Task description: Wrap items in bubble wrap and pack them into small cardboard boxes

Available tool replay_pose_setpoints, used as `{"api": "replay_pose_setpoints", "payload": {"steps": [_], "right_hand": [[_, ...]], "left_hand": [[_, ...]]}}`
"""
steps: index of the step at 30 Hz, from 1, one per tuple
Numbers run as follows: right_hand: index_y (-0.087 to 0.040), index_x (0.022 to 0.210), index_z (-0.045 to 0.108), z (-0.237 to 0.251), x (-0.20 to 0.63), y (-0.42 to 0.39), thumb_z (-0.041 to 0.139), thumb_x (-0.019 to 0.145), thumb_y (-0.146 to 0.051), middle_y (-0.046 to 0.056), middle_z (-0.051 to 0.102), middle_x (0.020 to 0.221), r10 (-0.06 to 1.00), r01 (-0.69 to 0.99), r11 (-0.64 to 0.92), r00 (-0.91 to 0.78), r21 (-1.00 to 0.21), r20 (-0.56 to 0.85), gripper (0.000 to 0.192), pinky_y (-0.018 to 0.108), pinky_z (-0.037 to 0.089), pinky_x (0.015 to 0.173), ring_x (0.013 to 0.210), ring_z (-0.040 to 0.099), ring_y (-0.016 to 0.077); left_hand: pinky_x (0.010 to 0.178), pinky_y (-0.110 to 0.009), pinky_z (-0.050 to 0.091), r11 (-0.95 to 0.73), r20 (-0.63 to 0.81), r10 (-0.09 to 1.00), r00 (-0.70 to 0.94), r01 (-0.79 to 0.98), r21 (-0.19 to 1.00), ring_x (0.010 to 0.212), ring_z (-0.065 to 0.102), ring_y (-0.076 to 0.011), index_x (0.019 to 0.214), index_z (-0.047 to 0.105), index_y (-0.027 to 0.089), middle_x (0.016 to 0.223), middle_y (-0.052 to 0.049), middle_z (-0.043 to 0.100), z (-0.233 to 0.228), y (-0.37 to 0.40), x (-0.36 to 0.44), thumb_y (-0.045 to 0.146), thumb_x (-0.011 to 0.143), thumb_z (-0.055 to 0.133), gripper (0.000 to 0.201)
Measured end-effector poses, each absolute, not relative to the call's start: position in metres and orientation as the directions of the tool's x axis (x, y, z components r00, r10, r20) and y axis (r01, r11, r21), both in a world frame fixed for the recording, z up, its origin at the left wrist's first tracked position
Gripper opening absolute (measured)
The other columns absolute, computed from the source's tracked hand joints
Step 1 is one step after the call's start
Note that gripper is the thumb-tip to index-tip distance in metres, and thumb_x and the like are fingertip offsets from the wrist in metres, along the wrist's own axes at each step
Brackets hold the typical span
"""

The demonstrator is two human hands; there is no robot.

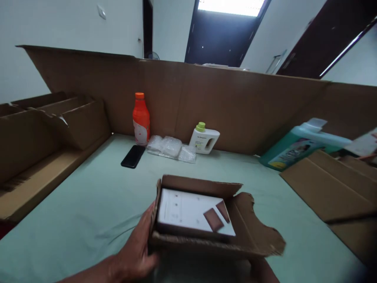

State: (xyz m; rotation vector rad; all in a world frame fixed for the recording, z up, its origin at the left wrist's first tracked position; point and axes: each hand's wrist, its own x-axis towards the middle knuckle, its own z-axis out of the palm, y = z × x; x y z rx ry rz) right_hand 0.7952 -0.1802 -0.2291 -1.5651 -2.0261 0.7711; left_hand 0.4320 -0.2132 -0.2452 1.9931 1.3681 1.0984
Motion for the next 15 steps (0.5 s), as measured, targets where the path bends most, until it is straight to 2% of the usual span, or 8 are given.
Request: {"api": "replay_pose_setpoints", "payload": {"steps": [4, 6, 8, 12, 15], "right_hand": [[-0.017, 0.108, 0.073, -0.205, 0.731, -0.126, 0.06, 0.076, -0.048, 0.016, 0.078, 0.106, 0.959, 0.639, 0.204, -0.283, -0.742, 0.02, 0.046, 0.049, 0.06, 0.09, 0.105, 0.071, 0.0388], [-0.016, 0.101, 0.072, -0.196, 0.71, -0.099, 0.059, 0.075, -0.05, 0.015, 0.079, 0.098, 0.963, 0.626, 0.204, -0.269, -0.752, 0.037, 0.044, 0.047, 0.061, 0.081, 0.093, 0.074, 0.0365], [-0.017, 0.101, 0.071, -0.187, 0.702, -0.084, 0.061, 0.074, -0.051, 0.014, 0.079, 0.096, 0.962, 0.627, 0.249, -0.248, -0.738, 0.113, 0.045, 0.045, 0.062, 0.074, 0.085, 0.075, 0.0336], [-0.03, 0.111, 0.07, -0.163, 0.714, -0.106, 0.063, 0.084, -0.043, 0.008, 0.077, 0.102, 0.902, 0.662, 0.4, -0.163, -0.634, 0.4, 0.031, 0.044, 0.061, 0.077, 0.085, 0.074, 0.0292], [-0.042, 0.108, 0.073, -0.155, 0.73, -0.135, 0.061, 0.087, -0.045, 0.006, 0.077, 0.089, 0.829, 0.574, 0.554, -0.317, -0.603, 0.46, 0.024, 0.044, 0.06, 0.075, 0.083, 0.073, 0.0287]], "left_hand": [[0.108, -0.058, 0.045, -0.313, 0.306, 0.947, 0.098, 0.496, 0.81, 0.131, 0.052, -0.0392, 0.153, 0.032, 0.017, 0.14, -0.018, 0.055, -0.237, -0.152, 0.407, 0.034, 0.078, 0.062, 0.082], [0.107, -0.053, 0.047, -0.299, 0.305, 0.95, 0.064, 0.46, 0.836, 0.126, 0.055, -0.0366, 0.144, 0.045, 0.015, 0.136, -0.018, 0.058, -0.233, -0.126, 0.395, 0.032, 0.076, 0.061, 0.072], [0.107, -0.05, 0.047, -0.289, 0.315, 0.949, 0.008, 0.425, 0.858, 0.126, 0.054, -0.0343, 0.139, 0.049, 0.015, 0.135, -0.017, 0.058, -0.234, -0.11, 0.388, 0.029, 0.074, 0.06, 0.068], [0.102, -0.046, 0.049, -0.24, 0.276, 0.96, -0.032, 0.404, 0.882, 0.118, 0.058, -0.0298, 0.136, 0.05, 0.015, 0.129, -0.014, 0.061, -0.247, -0.107, 0.387, 0.023, 0.073, 0.056, 0.063], [0.096, -0.044, 0.051, -0.213, 0.246, 0.969, -0.031, 0.409, 0.887, 0.109, 0.06, -0.028, 0.126, 0.056, 0.015, 0.12, -0.013, 0.065, -0.256, -0.113, 0.388, 0.021, 0.073, 0.053, 0.053]]}}
